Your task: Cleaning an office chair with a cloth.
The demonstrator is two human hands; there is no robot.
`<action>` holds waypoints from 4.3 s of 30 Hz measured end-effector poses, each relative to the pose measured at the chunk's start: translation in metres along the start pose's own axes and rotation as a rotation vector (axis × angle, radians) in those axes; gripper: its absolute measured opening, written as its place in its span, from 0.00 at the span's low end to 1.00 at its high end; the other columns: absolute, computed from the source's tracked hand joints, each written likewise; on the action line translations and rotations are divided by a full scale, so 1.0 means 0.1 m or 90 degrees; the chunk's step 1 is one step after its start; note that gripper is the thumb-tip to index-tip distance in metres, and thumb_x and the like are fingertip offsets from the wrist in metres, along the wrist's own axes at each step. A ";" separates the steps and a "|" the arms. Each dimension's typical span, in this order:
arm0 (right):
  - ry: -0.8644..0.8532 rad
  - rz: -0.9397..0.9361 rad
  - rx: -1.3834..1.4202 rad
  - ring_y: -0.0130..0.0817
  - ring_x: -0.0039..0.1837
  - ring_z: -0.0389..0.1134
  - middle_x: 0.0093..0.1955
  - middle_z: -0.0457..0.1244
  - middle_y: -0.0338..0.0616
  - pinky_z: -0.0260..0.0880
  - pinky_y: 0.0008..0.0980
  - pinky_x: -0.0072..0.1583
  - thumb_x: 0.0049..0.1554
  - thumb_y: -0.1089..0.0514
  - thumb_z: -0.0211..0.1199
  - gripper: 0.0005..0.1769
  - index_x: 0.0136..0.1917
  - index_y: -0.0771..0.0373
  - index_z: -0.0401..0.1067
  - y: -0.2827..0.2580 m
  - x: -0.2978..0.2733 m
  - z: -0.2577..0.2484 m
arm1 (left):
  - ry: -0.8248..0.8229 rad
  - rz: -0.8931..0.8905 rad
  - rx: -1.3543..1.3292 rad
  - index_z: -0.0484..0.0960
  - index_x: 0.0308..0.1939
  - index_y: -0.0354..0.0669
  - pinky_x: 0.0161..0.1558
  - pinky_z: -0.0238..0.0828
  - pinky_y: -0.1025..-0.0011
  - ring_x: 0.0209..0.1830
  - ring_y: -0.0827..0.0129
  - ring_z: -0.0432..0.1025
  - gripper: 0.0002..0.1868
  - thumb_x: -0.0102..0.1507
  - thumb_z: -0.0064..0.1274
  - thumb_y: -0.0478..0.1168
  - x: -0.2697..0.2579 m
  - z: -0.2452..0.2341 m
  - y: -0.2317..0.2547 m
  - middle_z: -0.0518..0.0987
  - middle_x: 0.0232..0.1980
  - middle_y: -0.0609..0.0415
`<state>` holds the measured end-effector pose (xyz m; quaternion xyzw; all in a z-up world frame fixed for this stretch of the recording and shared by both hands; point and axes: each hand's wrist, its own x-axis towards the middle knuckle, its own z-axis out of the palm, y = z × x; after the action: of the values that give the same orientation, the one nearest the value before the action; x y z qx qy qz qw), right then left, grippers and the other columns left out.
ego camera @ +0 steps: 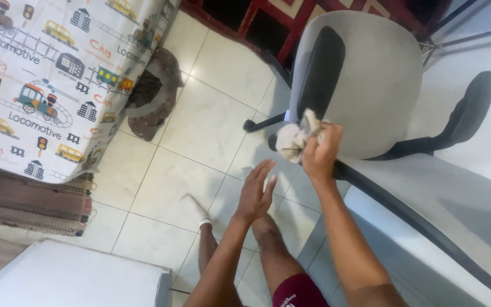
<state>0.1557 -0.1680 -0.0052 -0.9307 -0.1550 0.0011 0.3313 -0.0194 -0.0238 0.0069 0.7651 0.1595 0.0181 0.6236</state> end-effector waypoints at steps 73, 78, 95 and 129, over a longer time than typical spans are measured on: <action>0.141 0.486 -0.238 0.54 0.61 0.59 0.60 0.57 0.61 0.58 0.52 0.65 0.75 0.61 0.51 0.11 0.64 0.72 0.60 2.51 -2.26 -1.52 | -0.086 -0.128 0.174 0.84 0.26 0.34 0.39 0.70 0.47 0.32 0.38 0.75 0.30 0.73 0.40 0.51 0.64 2.25 0.27 0.80 0.30 0.35; 0.184 0.085 -0.111 0.58 0.65 0.58 0.62 0.56 0.64 0.58 0.55 0.68 0.67 0.63 0.53 0.14 0.63 0.72 0.59 1.51 -1.68 -1.27 | -0.073 0.172 0.092 0.82 0.44 0.41 0.49 0.73 0.52 0.46 0.44 0.77 0.19 0.73 0.39 0.49 0.75 2.25 0.90 0.83 0.46 0.41; 0.276 0.209 -0.253 0.56 0.64 0.58 0.59 0.57 0.61 0.55 0.56 0.66 0.65 0.64 0.56 0.11 0.59 0.71 0.63 1.74 -1.53 -1.39 | -0.183 0.228 0.222 0.80 0.42 0.40 0.47 0.66 0.53 0.41 0.47 0.74 0.19 0.69 0.43 0.51 0.78 2.31 0.56 0.80 0.41 0.43; 0.340 0.167 -0.173 0.60 0.76 0.60 0.72 0.58 0.67 0.60 0.53 0.76 0.71 0.64 0.51 0.21 0.74 0.75 0.59 2.33 -1.58 -1.83 | -0.217 0.013 0.288 0.83 0.42 0.40 0.51 0.66 0.53 0.37 0.47 0.77 0.25 0.75 0.31 0.49 0.65 2.87 0.40 0.83 0.36 0.42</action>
<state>0.0916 -0.4976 -0.0220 -0.9457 0.0600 -0.2214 0.2303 0.1162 -0.2857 -0.0298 0.8785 0.0445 -0.1403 0.4544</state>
